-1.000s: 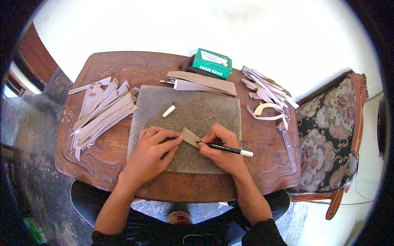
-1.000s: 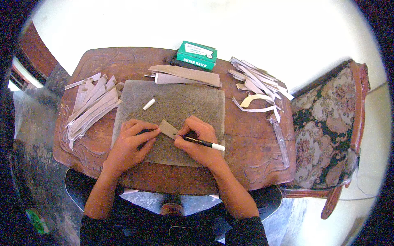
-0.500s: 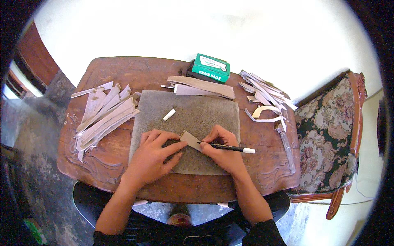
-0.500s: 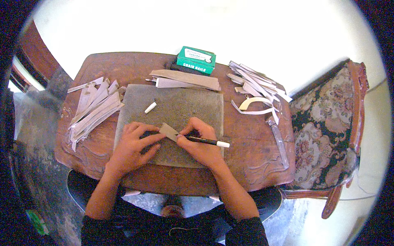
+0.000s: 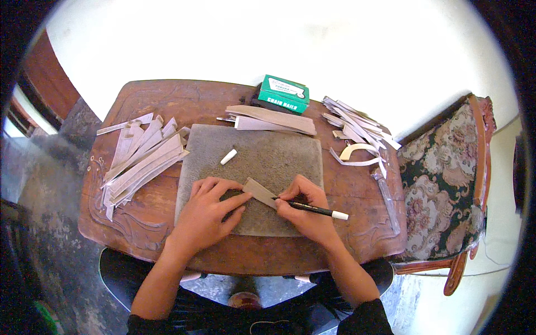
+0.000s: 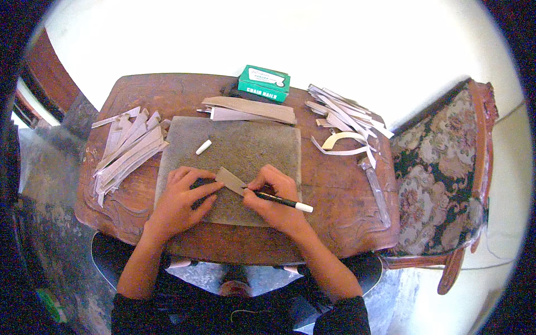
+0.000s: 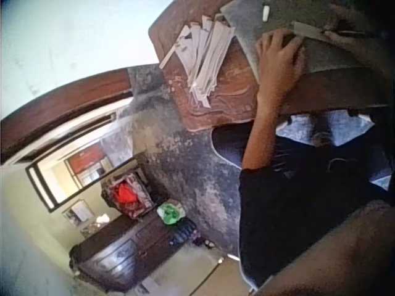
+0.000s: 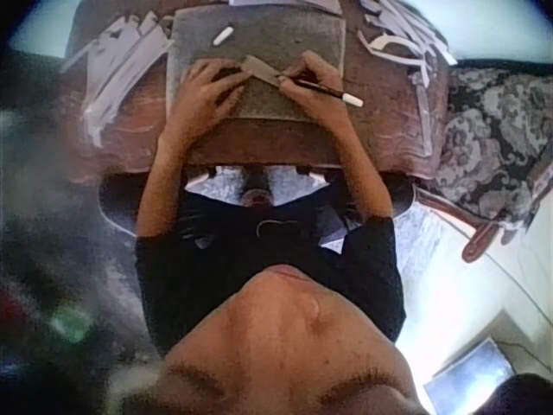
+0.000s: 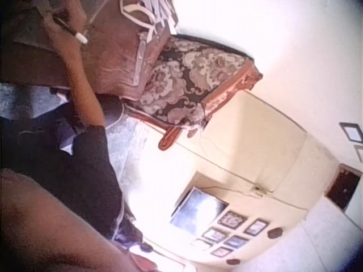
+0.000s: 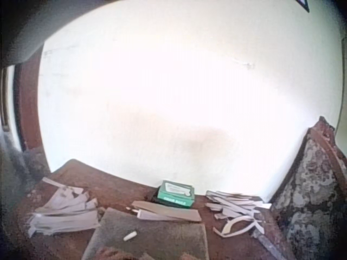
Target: The person sits on the floor at a wooden table and uses a black marker to draw lines on small rectangular paper pieces. They repeatedly pick up pieces, mark them, and place them back on the table.
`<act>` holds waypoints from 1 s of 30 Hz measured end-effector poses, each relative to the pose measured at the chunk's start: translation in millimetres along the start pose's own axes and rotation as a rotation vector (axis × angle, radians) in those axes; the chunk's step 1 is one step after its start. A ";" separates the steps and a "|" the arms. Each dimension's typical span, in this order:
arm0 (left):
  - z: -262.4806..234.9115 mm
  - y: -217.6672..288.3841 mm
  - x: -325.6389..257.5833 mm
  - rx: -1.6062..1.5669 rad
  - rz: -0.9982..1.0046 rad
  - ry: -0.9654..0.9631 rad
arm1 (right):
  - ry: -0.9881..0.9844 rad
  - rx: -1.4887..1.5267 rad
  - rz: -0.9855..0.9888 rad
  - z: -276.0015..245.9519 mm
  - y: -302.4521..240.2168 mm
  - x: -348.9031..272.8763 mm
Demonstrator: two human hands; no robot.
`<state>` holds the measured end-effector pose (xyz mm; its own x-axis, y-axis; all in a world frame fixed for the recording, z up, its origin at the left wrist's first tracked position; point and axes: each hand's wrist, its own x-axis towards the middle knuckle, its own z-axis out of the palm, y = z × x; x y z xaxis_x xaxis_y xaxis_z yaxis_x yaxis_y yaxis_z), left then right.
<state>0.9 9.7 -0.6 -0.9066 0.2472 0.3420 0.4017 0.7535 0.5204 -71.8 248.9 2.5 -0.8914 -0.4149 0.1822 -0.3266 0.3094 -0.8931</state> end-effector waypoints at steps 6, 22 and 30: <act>0.7 -1.7 -0.7 -0.001 -0.001 0.000 | 0.006 0.001 -0.006 2.3 10.3 1.7; -1.4 2.4 2.3 -0.012 -0.021 0.011 | -0.036 -0.008 -0.013 1.4 5.1 6.0; -1.5 2.1 2.4 0.002 -0.022 0.011 | -0.044 -0.012 -0.018 2.1 5.8 6.6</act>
<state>-0.3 10.9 2.5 -0.9136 0.2244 0.3390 0.3819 0.7596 0.5265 -78.9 246.2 -2.4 -0.8709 -0.4573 0.1802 -0.3468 0.3119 -0.8846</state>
